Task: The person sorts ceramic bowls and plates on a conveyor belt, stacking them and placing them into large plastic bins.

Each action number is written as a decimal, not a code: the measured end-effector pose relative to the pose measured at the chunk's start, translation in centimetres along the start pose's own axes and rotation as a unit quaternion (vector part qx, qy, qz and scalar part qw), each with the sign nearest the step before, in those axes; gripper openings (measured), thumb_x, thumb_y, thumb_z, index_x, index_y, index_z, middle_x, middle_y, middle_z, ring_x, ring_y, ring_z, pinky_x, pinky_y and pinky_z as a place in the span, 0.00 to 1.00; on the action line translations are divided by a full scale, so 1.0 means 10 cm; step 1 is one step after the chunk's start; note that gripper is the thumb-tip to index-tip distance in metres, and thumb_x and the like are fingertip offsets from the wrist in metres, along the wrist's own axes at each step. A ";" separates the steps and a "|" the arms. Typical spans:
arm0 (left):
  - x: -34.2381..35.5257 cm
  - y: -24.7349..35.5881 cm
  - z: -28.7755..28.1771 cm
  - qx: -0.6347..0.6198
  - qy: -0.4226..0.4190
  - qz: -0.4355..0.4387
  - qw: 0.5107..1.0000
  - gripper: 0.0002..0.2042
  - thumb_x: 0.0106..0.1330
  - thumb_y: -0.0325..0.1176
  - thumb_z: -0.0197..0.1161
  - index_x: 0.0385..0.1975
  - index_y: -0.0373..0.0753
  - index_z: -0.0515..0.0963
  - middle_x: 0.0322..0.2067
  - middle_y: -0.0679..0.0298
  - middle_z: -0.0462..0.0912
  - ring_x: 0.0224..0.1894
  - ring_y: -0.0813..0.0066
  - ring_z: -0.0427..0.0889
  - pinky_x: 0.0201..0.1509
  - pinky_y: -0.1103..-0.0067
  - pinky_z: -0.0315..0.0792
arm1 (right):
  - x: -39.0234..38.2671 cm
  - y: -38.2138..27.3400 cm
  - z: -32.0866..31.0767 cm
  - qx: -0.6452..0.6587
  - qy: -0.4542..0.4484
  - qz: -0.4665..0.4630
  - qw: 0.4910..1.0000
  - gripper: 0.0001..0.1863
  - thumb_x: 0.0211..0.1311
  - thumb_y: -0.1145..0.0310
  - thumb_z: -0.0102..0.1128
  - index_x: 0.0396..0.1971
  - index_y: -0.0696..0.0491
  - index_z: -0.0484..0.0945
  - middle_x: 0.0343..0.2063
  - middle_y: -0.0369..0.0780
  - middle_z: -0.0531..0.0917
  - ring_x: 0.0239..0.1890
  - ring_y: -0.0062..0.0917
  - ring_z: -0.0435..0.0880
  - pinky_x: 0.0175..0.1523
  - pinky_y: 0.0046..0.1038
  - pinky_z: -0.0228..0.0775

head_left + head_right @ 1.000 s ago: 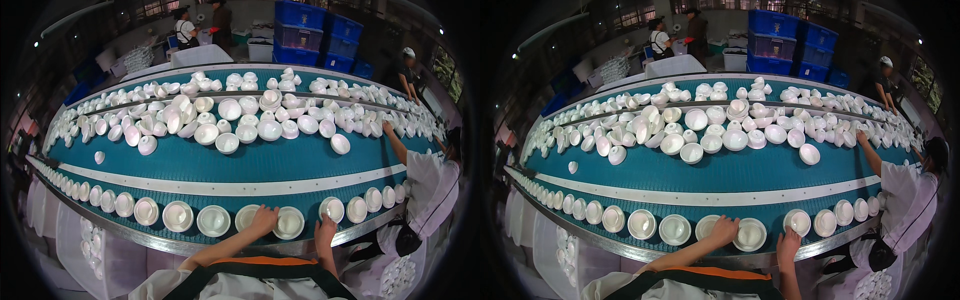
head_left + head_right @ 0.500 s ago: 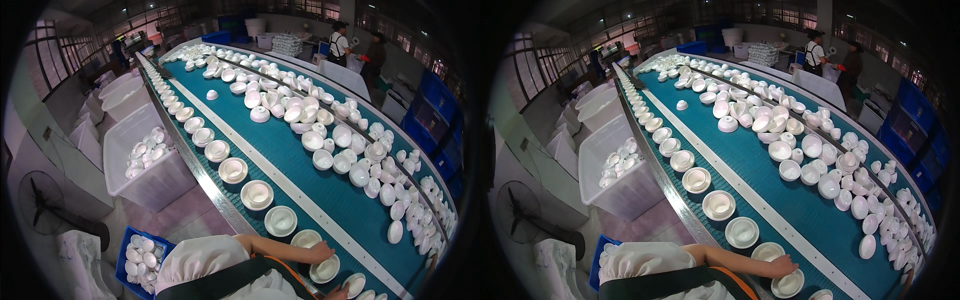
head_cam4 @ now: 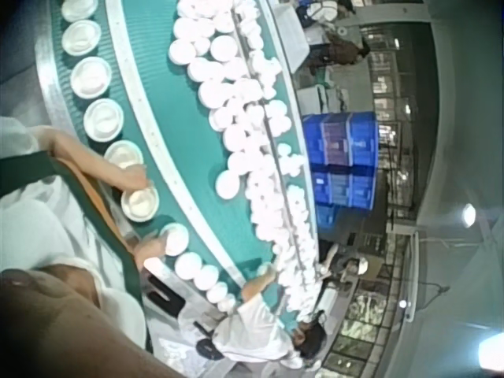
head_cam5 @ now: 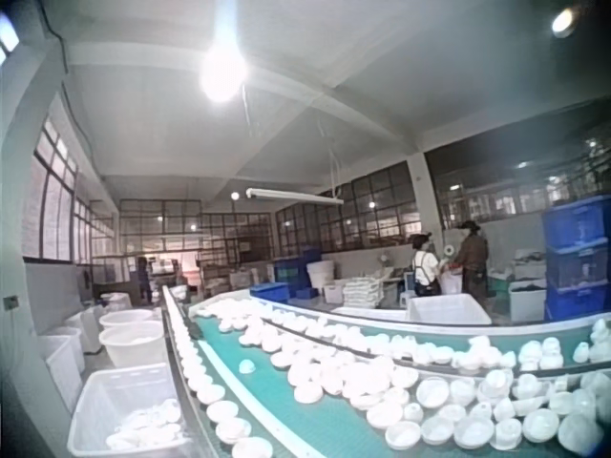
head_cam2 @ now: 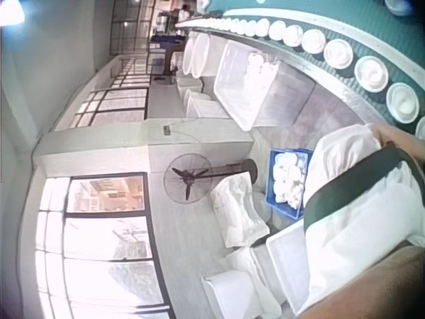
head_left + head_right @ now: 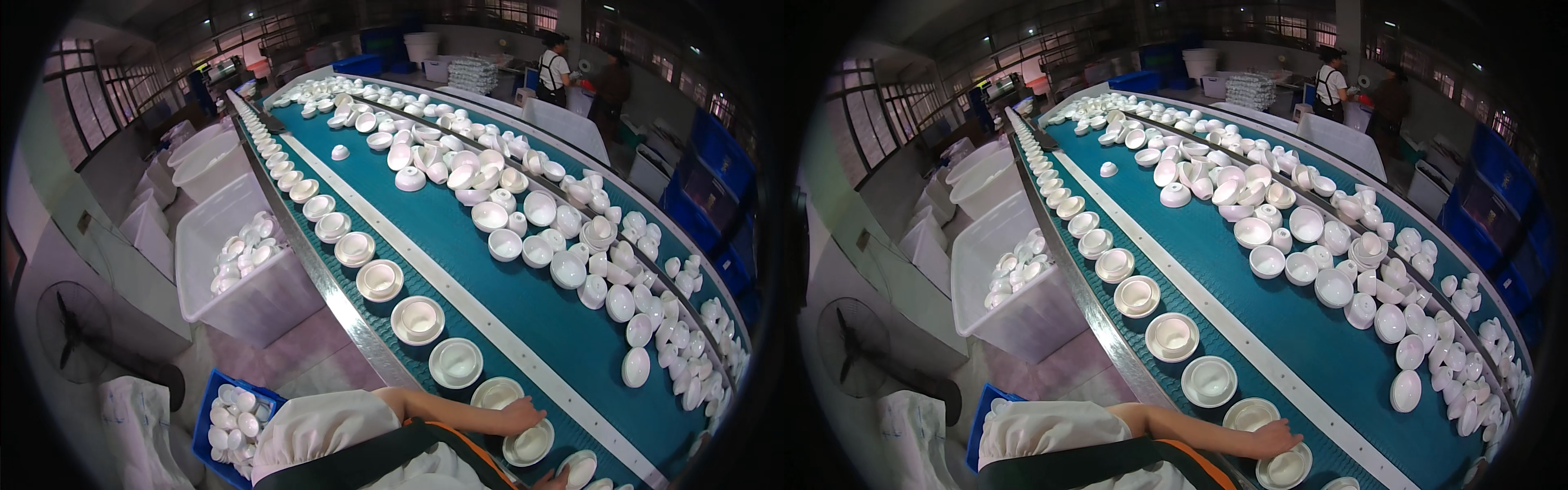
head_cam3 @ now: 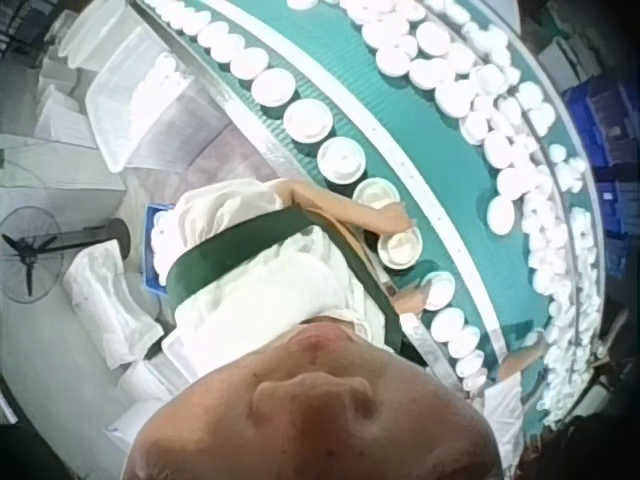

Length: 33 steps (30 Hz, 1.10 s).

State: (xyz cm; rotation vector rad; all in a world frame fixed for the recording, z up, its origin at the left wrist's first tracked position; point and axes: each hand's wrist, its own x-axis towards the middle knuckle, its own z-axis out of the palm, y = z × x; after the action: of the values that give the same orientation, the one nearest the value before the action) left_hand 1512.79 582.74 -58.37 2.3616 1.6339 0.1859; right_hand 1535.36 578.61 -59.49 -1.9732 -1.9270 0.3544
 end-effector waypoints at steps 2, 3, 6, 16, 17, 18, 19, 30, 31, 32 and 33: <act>0.12 0.09 -0.03 0.020 0.004 0.020 1.000 0.13 0.52 0.28 0.52 0.38 0.33 0.69 0.15 0.59 0.75 0.24 0.60 0.76 0.44 0.69 0.65 | 0.19 0.11 0.22 0.044 0.014 -0.004 0.999 0.23 0.51 0.70 0.57 0.49 0.58 0.70 0.42 0.52 0.77 0.42 0.39 0.76 0.51 0.32 0.64; 0.06 0.08 0.02 0.021 0.021 0.006 1.000 0.13 0.52 0.28 0.53 0.37 0.33 0.70 0.16 0.58 0.76 0.25 0.60 0.77 0.44 0.69 0.66 | 0.04 0.09 0.13 0.019 0.063 0.030 0.997 0.21 0.46 0.78 0.58 0.44 0.63 0.72 0.39 0.52 0.78 0.41 0.46 0.77 0.47 0.36 0.68; -0.10 0.04 -0.07 0.032 0.011 -0.016 0.999 0.11 0.52 0.29 0.54 0.35 0.34 0.69 0.17 0.57 0.77 0.27 0.60 0.78 0.40 0.68 0.67 | 0.02 0.04 0.16 0.067 0.043 -0.002 0.997 0.21 0.45 0.77 0.57 0.45 0.59 0.72 0.40 0.50 0.77 0.42 0.43 0.74 0.47 0.38 0.64; 0.34 0.35 0.17 0.062 -0.003 0.023 0.998 0.05 0.51 0.28 0.53 0.28 0.37 0.69 0.15 0.56 0.77 0.23 0.60 0.78 0.32 0.68 0.68 | 0.13 0.52 0.12 0.071 0.122 -0.004 0.990 0.15 0.47 0.77 0.57 0.38 0.54 0.76 0.31 0.47 0.79 0.34 0.41 0.77 0.41 0.37 0.67; 0.37 0.39 0.19 0.063 -0.006 0.028 0.998 0.05 0.52 0.28 0.53 0.28 0.37 0.68 0.16 0.56 0.77 0.23 0.60 0.78 0.31 0.69 0.68 | 0.13 0.56 0.12 0.070 0.124 -0.002 0.990 0.14 0.47 0.77 0.57 0.38 0.54 0.76 0.31 0.47 0.79 0.34 0.41 0.77 0.41 0.37 0.67; 0.40 0.41 0.21 0.065 -0.008 0.032 0.997 0.05 0.52 0.28 0.53 0.28 0.37 0.68 0.16 0.56 0.77 0.23 0.60 0.78 0.30 0.69 0.68 | 0.14 0.60 0.13 0.072 0.125 -0.002 0.990 0.14 0.47 0.77 0.57 0.38 0.54 0.76 0.31 0.47 0.79 0.34 0.41 0.77 0.41 0.37 0.67; 0.42 0.43 0.23 0.067 -0.007 0.032 0.997 0.05 0.52 0.28 0.53 0.28 0.37 0.68 0.16 0.56 0.77 0.23 0.60 0.78 0.30 0.69 0.68 | 0.16 0.65 0.14 0.072 0.127 -0.005 0.989 0.14 0.47 0.77 0.57 0.38 0.54 0.76 0.31 0.47 0.79 0.34 0.41 0.77 0.41 0.37 0.66; 0.68 0.77 0.44 0.047 -0.023 0.010 0.999 0.06 0.55 0.29 0.51 0.32 0.36 0.68 0.17 0.55 0.78 0.22 0.59 0.79 0.27 0.70 0.70 | 0.32 1.11 0.03 0.089 0.135 -0.021 0.987 0.13 0.48 0.77 0.56 0.37 0.55 0.76 0.30 0.46 0.79 0.32 0.41 0.77 0.39 0.37 0.66; 0.71 0.80 0.46 0.048 -0.023 0.010 0.999 0.06 0.55 0.29 0.51 0.32 0.36 0.68 0.17 0.55 0.78 0.22 0.59 0.79 0.27 0.70 0.70 | 0.34 1.15 0.00 0.089 0.127 -0.021 0.988 0.13 0.48 0.77 0.55 0.37 0.55 0.76 0.29 0.47 0.79 0.31 0.41 0.77 0.38 0.37 0.67; 0.74 0.83 0.47 0.047 -0.027 0.007 0.998 0.06 0.55 0.29 0.51 0.31 0.37 0.68 0.16 0.55 0.78 0.22 0.59 0.79 0.27 0.70 0.70 | 0.35 1.19 -0.02 0.089 0.120 -0.021 0.989 0.13 0.48 0.77 0.55 0.37 0.55 0.76 0.29 0.47 0.79 0.31 0.41 0.77 0.38 0.37 0.67; 0.77 0.87 0.48 0.047 -0.032 0.004 0.998 0.06 0.56 0.30 0.50 0.31 0.37 0.67 0.16 0.55 0.78 0.21 0.59 0.79 0.26 0.69 0.70 | 0.36 1.24 -0.04 0.089 0.120 -0.021 0.989 0.13 0.48 0.77 0.55 0.37 0.55 0.76 0.29 0.47 0.79 0.31 0.41 0.77 0.38 0.37 0.67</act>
State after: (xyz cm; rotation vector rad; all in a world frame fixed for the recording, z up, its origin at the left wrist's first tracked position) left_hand 1524.55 586.35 -60.86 2.4165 1.6366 0.0358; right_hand 1546.86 582.12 -64.12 -1.7703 -1.7217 0.2545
